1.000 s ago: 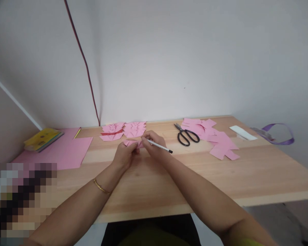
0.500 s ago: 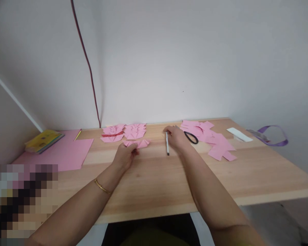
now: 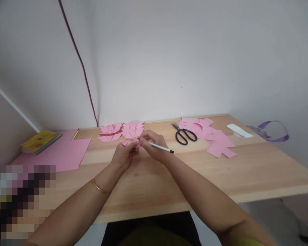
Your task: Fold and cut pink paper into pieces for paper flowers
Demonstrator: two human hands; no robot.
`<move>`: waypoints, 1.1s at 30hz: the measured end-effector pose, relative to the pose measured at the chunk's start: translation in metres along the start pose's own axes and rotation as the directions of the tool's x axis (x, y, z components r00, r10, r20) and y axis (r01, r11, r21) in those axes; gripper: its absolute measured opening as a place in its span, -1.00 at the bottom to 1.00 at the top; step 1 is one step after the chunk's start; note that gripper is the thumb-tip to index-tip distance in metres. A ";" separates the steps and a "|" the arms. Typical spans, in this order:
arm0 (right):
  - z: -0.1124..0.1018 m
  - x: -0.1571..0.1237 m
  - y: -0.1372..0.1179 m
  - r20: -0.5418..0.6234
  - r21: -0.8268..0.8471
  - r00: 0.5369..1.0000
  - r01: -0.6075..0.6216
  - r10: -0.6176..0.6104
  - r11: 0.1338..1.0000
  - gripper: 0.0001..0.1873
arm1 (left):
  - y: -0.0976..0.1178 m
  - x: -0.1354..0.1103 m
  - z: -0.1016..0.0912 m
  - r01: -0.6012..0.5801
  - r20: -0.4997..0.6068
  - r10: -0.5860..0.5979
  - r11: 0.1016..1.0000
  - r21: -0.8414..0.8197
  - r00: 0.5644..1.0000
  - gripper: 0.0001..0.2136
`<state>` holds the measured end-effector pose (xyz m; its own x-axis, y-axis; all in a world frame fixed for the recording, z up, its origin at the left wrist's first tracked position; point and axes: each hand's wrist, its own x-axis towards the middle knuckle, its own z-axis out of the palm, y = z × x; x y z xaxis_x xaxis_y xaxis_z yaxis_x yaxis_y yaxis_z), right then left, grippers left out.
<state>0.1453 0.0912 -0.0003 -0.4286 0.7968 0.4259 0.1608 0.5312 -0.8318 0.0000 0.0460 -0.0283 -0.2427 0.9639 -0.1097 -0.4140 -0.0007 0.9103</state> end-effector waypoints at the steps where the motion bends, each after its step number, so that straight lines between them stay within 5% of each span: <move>1: 0.003 -0.001 0.000 0.013 -0.029 1.000 0.007 -0.007 1.000 -0.88 | 0.000 0.000 0.000 -0.011 0.009 0.011 1.000 0.011 1.000 -0.80; 33: 0.014 -0.002 0.009 0.070 -0.111 0.997 -0.031 0.039 0.993 -0.87 | -0.003 0.001 0.001 -0.051 -0.031 0.052 0.998 0.035 0.998 -0.86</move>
<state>0.1356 0.0907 -0.0139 -0.4835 0.7945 0.3674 0.2720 0.5352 -0.7997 0.0019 0.0471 -0.0309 -0.2915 0.9537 -0.0742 -0.3705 -0.0411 0.9279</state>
